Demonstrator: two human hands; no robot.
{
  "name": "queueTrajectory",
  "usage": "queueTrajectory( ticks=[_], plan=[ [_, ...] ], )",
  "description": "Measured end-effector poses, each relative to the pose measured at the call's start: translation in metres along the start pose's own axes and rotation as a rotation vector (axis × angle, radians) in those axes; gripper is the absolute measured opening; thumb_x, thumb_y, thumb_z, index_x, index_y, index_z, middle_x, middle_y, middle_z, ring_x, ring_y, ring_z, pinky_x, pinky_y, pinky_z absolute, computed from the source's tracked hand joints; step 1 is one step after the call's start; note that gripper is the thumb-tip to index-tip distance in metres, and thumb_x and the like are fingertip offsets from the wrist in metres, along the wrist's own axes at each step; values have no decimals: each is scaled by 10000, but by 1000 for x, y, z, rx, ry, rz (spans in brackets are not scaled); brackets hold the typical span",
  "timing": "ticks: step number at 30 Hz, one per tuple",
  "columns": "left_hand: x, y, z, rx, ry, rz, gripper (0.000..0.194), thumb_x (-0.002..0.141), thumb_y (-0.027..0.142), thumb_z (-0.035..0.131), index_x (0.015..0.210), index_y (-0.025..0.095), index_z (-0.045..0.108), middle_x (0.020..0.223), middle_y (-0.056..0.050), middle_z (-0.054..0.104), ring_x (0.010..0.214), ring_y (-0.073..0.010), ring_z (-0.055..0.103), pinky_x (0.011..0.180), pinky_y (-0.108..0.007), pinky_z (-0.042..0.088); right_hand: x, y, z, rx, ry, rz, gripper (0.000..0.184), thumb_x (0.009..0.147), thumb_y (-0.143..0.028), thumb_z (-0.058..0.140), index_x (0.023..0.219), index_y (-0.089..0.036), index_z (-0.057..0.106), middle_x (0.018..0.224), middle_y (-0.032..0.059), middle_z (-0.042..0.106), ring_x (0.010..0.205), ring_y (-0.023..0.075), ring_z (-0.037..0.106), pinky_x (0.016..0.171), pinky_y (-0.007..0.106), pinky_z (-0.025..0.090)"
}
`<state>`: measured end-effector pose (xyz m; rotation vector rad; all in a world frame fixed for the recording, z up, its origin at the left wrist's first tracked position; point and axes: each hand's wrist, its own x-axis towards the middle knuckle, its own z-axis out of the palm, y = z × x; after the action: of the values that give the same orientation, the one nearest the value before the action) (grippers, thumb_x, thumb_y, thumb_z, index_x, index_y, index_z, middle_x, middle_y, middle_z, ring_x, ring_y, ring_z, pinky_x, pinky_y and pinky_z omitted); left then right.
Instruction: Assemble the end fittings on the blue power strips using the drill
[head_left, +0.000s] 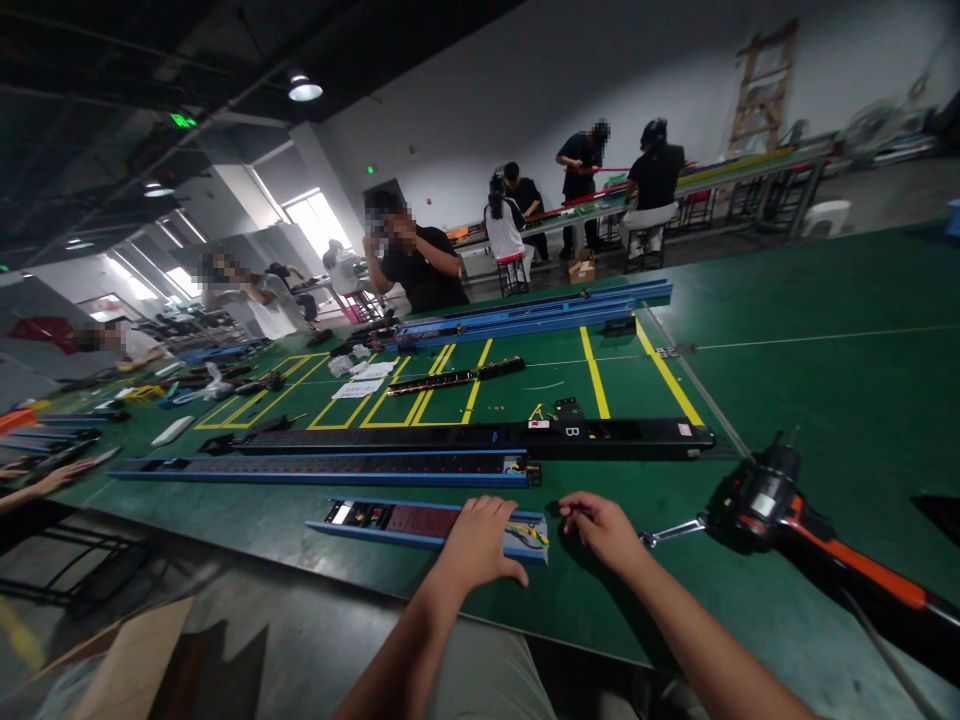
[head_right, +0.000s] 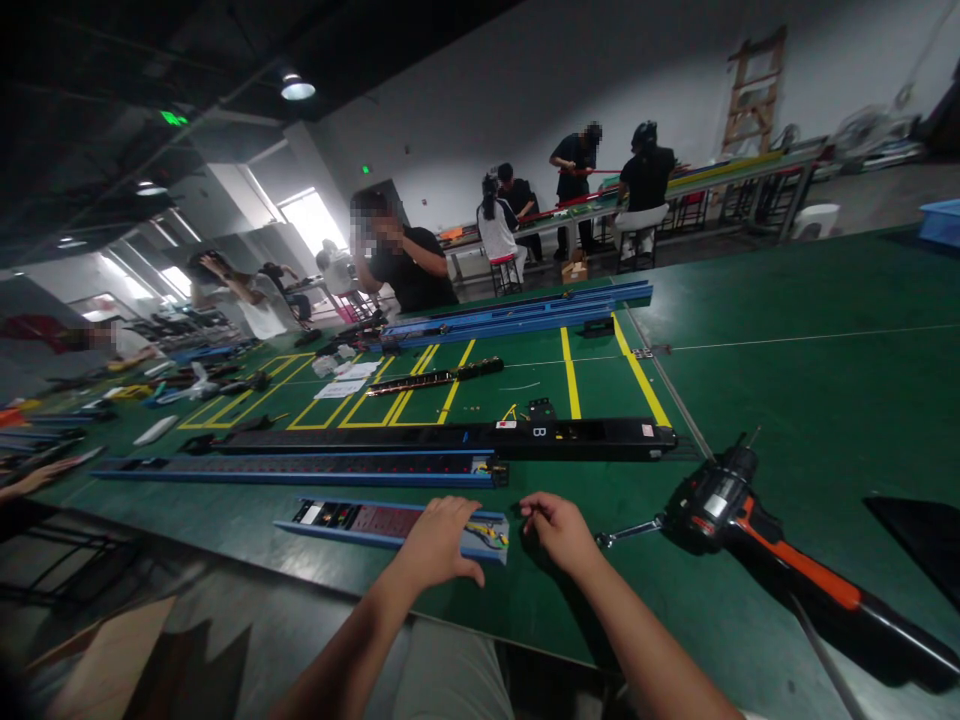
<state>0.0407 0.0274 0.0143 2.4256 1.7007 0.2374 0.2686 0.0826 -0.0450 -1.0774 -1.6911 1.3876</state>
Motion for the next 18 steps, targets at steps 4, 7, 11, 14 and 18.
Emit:
queueTrajectory(
  ticks=[4,7,11,14,18],
  plan=[
    [-5,8,1,-12,19,7,844,428,647,785,1095,183,557,1029,-88,606,970,-293,539,877,-402,376,8,-15,-9,-236,-211,-60,333,715,-194,593,1039,-157,661,950,70,655,751,159,590,695,279,465],
    [-13,20,-7,-63,28,71,811,458,648,772,1096,198,551,1021,-76,604,959,-279,537,875,-391,365,12,-32,-17,-390,-444,-158,503,641,-239,725,1137,-213,647,917,43,650,783,170,576,720,265,438],
    [-18,31,-19,-101,5,146,799,469,685,740,1077,203,552,1000,-66,611,937,-262,534,879,-378,353,9,-45,-21,-388,-678,-295,532,590,-382,784,1086,-223,674,896,22,644,810,174,568,718,231,409],
    [-18,35,-23,-100,9,166,784,476,691,731,1057,197,552,1007,-70,610,940,-262,532,882,-376,350,-2,-46,-18,-332,-735,-254,424,582,-463,775,896,-184,716,764,-13,622,707,146,533,629,205,382],
    [-21,41,-27,-117,13,184,761,496,692,718,1047,194,550,983,-64,613,915,-258,537,864,-379,359,-20,-48,-17,-159,-725,-161,502,590,-496,760,972,-178,688,780,-37,605,730,150,518,666,210,397]
  ],
)
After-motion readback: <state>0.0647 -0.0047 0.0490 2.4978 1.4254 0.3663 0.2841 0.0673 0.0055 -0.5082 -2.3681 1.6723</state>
